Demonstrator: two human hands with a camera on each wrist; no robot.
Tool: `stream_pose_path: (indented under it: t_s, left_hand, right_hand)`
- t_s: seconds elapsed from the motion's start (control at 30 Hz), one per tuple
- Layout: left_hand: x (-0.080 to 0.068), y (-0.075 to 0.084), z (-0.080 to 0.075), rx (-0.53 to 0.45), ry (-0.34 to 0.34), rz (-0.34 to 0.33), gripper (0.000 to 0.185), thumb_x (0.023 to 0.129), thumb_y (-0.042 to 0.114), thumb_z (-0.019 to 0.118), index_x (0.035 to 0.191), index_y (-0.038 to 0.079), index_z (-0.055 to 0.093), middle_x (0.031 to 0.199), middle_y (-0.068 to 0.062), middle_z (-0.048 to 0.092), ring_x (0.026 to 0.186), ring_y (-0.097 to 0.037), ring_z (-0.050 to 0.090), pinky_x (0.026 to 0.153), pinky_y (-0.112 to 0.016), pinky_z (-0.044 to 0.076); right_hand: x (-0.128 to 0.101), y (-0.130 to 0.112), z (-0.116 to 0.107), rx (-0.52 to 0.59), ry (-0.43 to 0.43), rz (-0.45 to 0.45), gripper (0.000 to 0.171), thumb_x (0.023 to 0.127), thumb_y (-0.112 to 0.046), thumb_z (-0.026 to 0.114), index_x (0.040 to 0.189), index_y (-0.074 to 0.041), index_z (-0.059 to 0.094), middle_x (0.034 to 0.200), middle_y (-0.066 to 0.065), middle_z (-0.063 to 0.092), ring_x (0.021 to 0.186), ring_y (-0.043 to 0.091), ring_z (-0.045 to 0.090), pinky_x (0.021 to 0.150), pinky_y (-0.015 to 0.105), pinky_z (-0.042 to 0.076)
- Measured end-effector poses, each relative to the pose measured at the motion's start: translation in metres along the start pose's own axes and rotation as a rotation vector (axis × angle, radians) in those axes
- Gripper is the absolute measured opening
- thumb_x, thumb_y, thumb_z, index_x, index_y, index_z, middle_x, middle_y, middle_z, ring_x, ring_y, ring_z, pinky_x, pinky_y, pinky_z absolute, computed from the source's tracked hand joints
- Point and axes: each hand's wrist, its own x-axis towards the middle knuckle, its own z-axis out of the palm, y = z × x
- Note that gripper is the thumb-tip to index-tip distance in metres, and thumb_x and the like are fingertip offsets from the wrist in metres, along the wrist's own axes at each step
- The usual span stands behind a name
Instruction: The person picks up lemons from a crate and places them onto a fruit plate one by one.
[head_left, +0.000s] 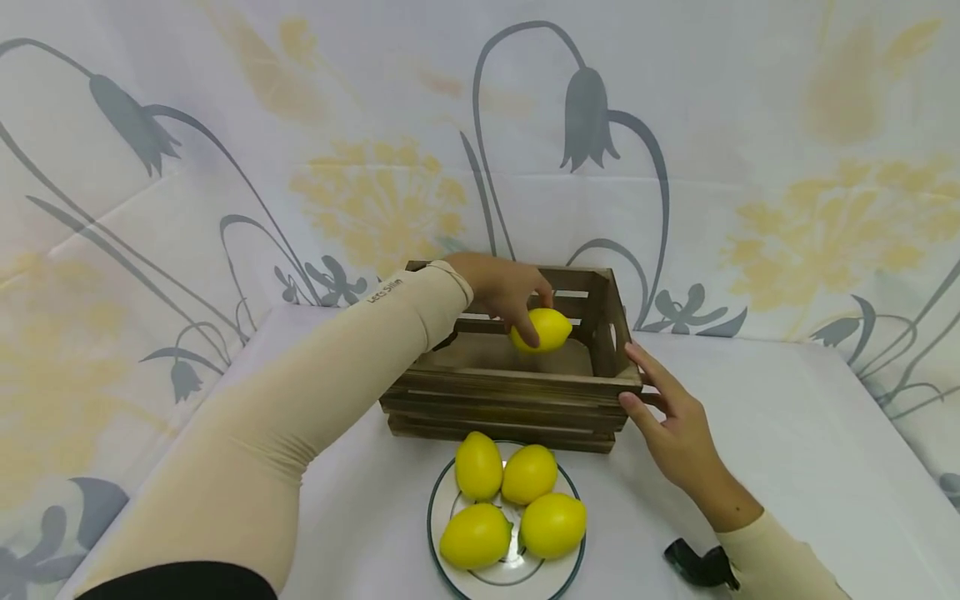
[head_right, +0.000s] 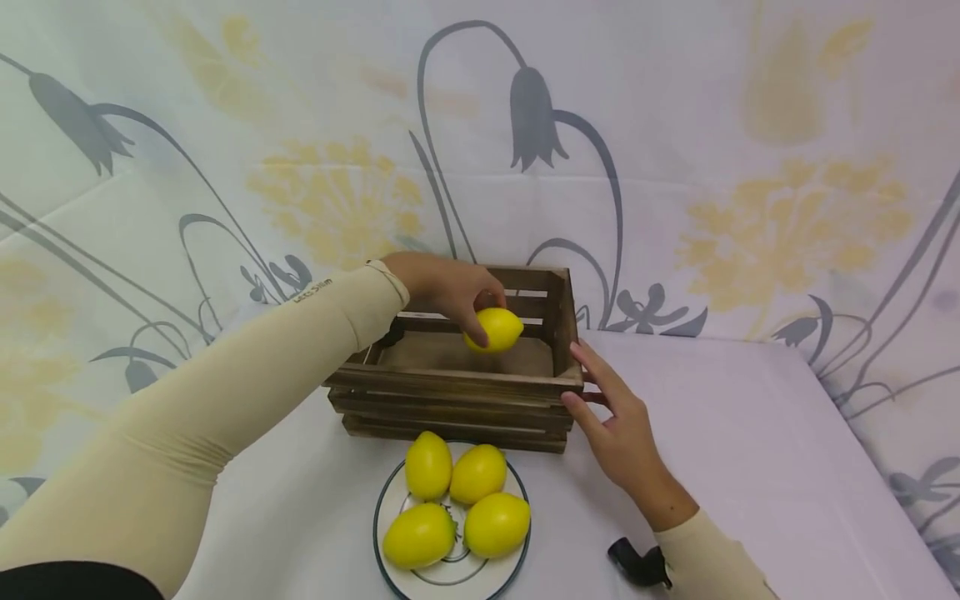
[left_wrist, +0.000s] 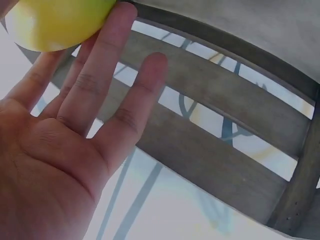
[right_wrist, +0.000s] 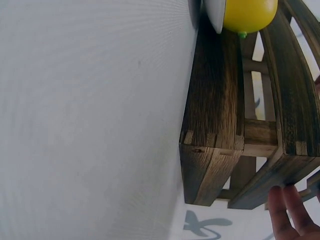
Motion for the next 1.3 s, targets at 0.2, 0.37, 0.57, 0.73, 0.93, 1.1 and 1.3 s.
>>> stream_pose_path:
  t_s: [0.2, 0.37, 0.57, 0.73, 0.93, 1.1, 1.3]
  left_hand:
    - [-0.007, 0.000, 0.002, -0.029, 0.050, -0.001, 0.059, 0.086, 0.035, 0.074, 0.139, 0.018, 0.053, 0.131, -0.002, 0.055, 0.101, -0.020, 0.067, 0.085, -0.028, 0.053]
    - [-0.010, -0.001, 0.002, -0.069, 0.109, 0.037, 0.059, 0.085, 0.030, 0.072, 0.138, 0.017, 0.051, 0.122, -0.002, 0.057, 0.102, -0.018, 0.059, 0.086, -0.028, 0.051]
    - [-0.023, -0.006, 0.004, -0.152, 0.144, 0.113, 0.060, 0.085, 0.028, 0.070, 0.140, 0.017, 0.048, 0.128, -0.002, 0.057, 0.111, -0.018, 0.057, 0.094, -0.031, 0.049]
    - [-0.034, -0.006, 0.007, -0.155, 0.199, 0.163, 0.061, 0.086, 0.027, 0.069, 0.141, 0.017, 0.047, 0.136, -0.005, 0.055, 0.114, -0.017, 0.056, 0.098, -0.031, 0.049]
    - [-0.046, -0.001, 0.020, -0.162, 0.301, 0.250, 0.059, 0.086, 0.027, 0.072, 0.139, 0.017, 0.048, 0.132, -0.003, 0.058, 0.111, -0.015, 0.057, 0.097, -0.029, 0.050]
    - [-0.057, 0.006, 0.039, -0.243, 0.332, 0.366, 0.059, 0.086, 0.026, 0.074, 0.139, 0.019, 0.049, 0.127, 0.002, 0.059, 0.106, -0.012, 0.057, 0.093, -0.026, 0.051]
    - [-0.070, 0.016, 0.061, -0.259, 0.364, 0.486, 0.061, 0.085, 0.023, 0.076, 0.139, 0.015, 0.049, 0.128, 0.004, 0.058, 0.104, -0.008, 0.056, 0.094, -0.022, 0.051]
  right_hand:
    - [0.001, 0.001, -0.004, -0.015, 0.001, 0.007, 0.066, 0.091, 0.002, 0.067, 0.151, -0.017, 0.045, 0.152, -0.005, 0.049, 0.114, -0.014, 0.049, 0.092, 0.002, 0.042]
    - [0.003, 0.001, -0.008, -0.022, 0.016, 0.006, 0.066, 0.092, 0.002, 0.067, 0.151, -0.016, 0.046, 0.151, -0.008, 0.049, 0.114, -0.015, 0.049, 0.092, 0.001, 0.041]
    - [0.004, 0.003, -0.009, -0.032, 0.016, 0.002, 0.066, 0.092, 0.002, 0.067, 0.151, -0.017, 0.046, 0.151, -0.008, 0.049, 0.114, -0.016, 0.049, 0.091, 0.000, 0.041]
    - [0.005, 0.002, -0.008, -0.024, 0.015, -0.005, 0.066, 0.091, 0.003, 0.067, 0.151, -0.016, 0.046, 0.153, -0.004, 0.049, 0.114, -0.016, 0.049, 0.092, 0.001, 0.041]
    - [0.007, 0.001, -0.008, -0.024, 0.002, -0.004, 0.066, 0.091, 0.003, 0.066, 0.151, -0.017, 0.045, 0.154, -0.004, 0.047, 0.116, -0.017, 0.047, 0.092, 0.001, 0.041]
    - [0.007, 0.002, -0.012, -0.022, -0.001, -0.010, 0.067, 0.092, 0.006, 0.065, 0.151, -0.016, 0.045, 0.155, -0.001, 0.046, 0.120, -0.016, 0.045, 0.093, 0.000, 0.040]
    - [0.004, 0.002, -0.015, -0.028, -0.006, 0.015, 0.066, 0.093, 0.004, 0.064, 0.151, -0.017, 0.045, 0.155, -0.007, 0.045, 0.119, -0.017, 0.045, 0.093, -0.001, 0.039]
